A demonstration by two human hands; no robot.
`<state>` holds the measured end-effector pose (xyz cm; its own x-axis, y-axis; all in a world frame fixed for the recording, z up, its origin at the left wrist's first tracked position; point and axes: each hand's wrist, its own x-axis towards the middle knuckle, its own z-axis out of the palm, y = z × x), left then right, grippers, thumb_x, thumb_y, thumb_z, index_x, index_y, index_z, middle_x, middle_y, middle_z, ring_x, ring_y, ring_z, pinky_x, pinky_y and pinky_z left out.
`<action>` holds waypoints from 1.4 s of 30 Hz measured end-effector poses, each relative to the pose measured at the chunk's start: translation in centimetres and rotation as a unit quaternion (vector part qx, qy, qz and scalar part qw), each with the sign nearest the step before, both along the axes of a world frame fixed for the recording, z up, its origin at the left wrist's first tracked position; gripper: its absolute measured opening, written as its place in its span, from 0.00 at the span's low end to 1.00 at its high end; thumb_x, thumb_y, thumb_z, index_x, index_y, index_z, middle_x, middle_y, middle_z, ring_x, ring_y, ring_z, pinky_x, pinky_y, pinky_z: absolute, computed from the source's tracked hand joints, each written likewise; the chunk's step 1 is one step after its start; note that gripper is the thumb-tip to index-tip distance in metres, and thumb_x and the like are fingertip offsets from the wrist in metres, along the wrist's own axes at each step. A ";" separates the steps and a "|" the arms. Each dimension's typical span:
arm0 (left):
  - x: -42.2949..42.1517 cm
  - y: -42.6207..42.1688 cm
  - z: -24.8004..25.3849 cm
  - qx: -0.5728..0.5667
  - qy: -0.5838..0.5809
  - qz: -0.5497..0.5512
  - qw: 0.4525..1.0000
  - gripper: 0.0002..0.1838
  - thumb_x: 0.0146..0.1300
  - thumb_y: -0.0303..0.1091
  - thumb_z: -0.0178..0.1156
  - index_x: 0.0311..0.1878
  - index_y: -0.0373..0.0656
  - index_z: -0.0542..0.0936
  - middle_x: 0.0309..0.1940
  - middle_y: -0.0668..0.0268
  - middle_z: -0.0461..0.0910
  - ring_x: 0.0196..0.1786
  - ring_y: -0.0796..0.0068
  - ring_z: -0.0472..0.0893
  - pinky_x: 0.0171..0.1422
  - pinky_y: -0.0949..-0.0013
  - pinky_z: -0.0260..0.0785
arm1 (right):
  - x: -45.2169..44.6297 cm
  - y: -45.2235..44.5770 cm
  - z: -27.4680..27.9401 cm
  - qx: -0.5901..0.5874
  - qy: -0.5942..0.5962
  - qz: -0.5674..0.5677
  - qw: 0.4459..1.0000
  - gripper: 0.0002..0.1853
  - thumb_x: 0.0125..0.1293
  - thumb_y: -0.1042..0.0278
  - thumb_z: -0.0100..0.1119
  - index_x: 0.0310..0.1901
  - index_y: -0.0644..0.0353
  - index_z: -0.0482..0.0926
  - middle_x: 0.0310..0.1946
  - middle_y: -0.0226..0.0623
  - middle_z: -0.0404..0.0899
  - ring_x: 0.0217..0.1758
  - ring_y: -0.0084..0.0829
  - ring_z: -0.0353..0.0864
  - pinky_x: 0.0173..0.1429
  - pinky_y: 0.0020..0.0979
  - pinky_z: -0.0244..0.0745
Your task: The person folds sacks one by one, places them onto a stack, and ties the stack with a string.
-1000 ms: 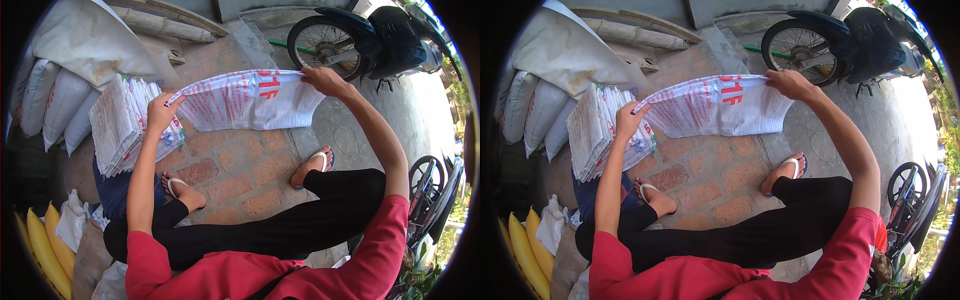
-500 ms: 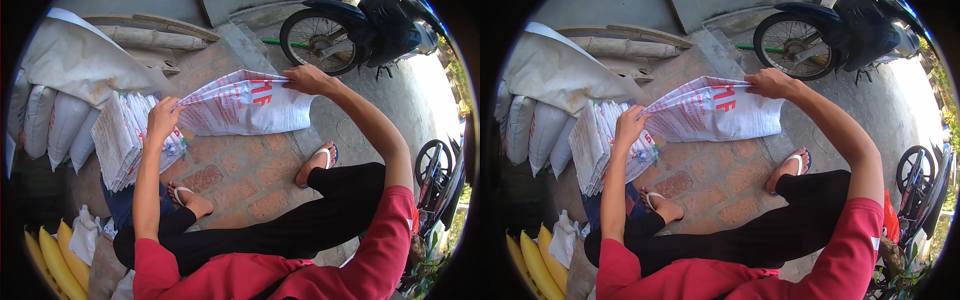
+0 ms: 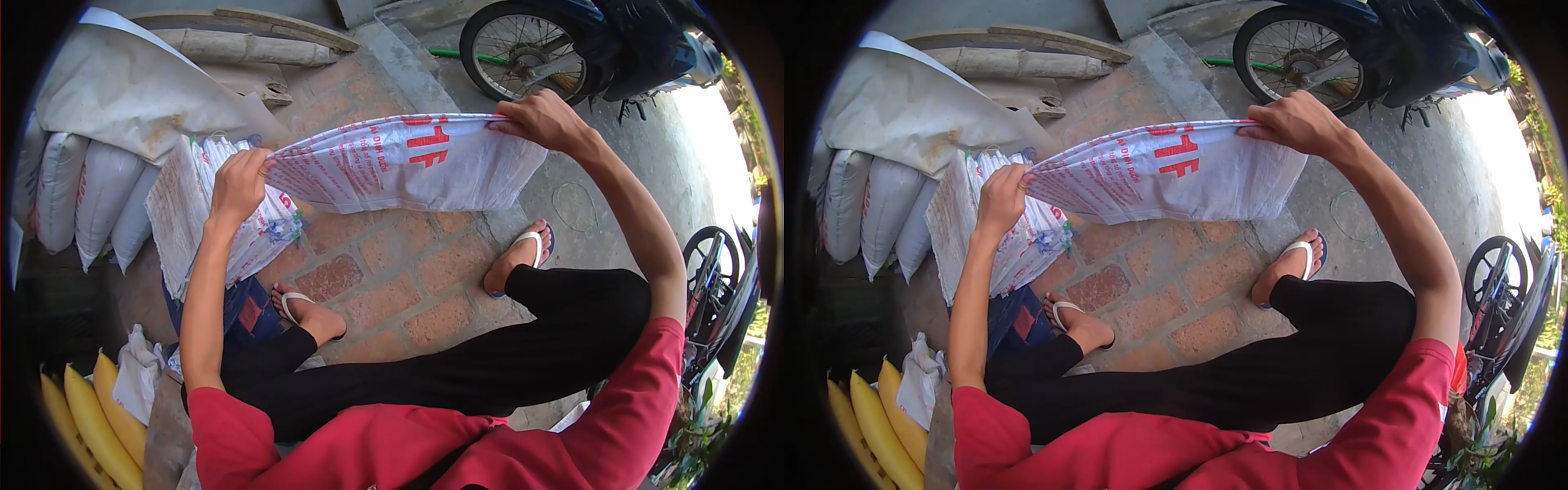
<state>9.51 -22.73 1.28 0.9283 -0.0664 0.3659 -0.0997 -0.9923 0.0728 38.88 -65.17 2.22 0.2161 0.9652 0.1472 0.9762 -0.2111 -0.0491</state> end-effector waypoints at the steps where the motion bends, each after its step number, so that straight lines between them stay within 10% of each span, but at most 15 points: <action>1: -0.1 -0.1 -0.2 0.002 0.016 -0.009 1.000 0.05 0.67 0.31 0.60 0.42 0.40 0.80 0.33 0.57 0.81 0.39 0.52 0.81 0.45 0.55 0.71 | -0.4 0.0 -0.4 -0.019 0.005 0.009 1.000 0.20 0.75 0.48 0.55 0.35 0.57 0.79 0.21 0.43 0.78 0.26 0.48 0.81 0.30 0.44 0.74; 7: 0.6 -4.3 -2.2 -0.016 0.074 -0.010 0.997 0.33 0.52 0.49 0.75 0.59 0.43 0.79 0.45 0.53 0.84 0.50 0.50 0.82 0.58 0.55 0.71 | -0.3 -0.3 -3.9 -0.055 0.026 0.046 0.997 0.19 0.75 0.50 0.55 0.33 0.57 0.79 0.25 0.41 0.80 0.29 0.46 0.82 0.33 0.43 0.74; 13: 5.6 -11.8 -2.7 -0.049 0.048 -0.037 0.997 0.43 0.49 0.44 0.78 0.69 0.46 0.72 0.48 0.56 0.83 0.53 0.53 0.82 0.59 0.55 0.72 | -0.3 0.1 -2.6 -0.063 0.029 0.060 0.996 0.21 0.76 0.48 0.52 0.34 0.58 0.80 0.24 0.41 0.79 0.28 0.47 0.81 0.33 0.43 0.74; 22: 10.8 -12.8 -3.2 -0.054 0.031 -0.042 0.997 0.16 0.55 0.41 0.74 0.39 0.44 0.80 0.33 0.59 0.84 0.38 0.50 0.85 0.40 0.52 0.77 | -1.4 -0.4 0.2 -0.068 0.072 -0.037 0.994 0.20 0.72 0.46 0.59 0.44 0.58 0.81 0.30 0.41 0.84 0.33 0.45 0.85 0.37 0.43 0.78; 28: 11.8 -14.3 -3.3 -0.087 0.021 -0.080 0.993 0.16 0.60 0.44 0.71 0.46 0.46 0.83 0.34 0.58 0.84 0.40 0.51 0.85 0.41 0.53 0.77 | -5.6 4.5 -2.3 0.008 0.068 -0.028 0.997 0.27 0.63 0.47 0.67 0.57 0.55 0.75 0.37 0.40 0.87 0.41 0.46 0.87 0.43 0.43 0.81; 37: 12.1 -14.2 -3.5 -0.026 0.007 -0.085 0.996 0.11 0.66 0.41 0.66 0.44 0.46 0.81 0.31 0.58 0.84 0.34 0.51 0.85 0.37 0.51 0.77 | -4.4 9.7 -4.6 0.000 0.197 -0.011 0.980 0.06 0.66 0.64 0.60 0.35 0.57 0.78 0.25 0.42 0.84 0.32 0.49 0.86 0.36 0.48 0.78; 42: 12.0 -14.3 -2.2 -0.045 0.007 -0.056 0.997 0.11 0.67 0.43 0.63 0.40 0.46 0.82 0.31 0.56 0.85 0.35 0.49 0.85 0.37 0.49 0.77 | -4.5 9.8 -2.8 -0.007 0.063 -0.003 0.998 0.08 0.66 0.62 0.59 0.40 0.56 0.81 0.26 0.45 0.84 0.32 0.50 0.85 0.37 0.50 0.77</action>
<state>21.53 -37.06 -0.90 0.9217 -0.1385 0.3622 -0.2089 -0.9643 0.1627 34.36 -55.35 -0.62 0.2371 0.9657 0.1057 0.9615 -0.2177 -0.1676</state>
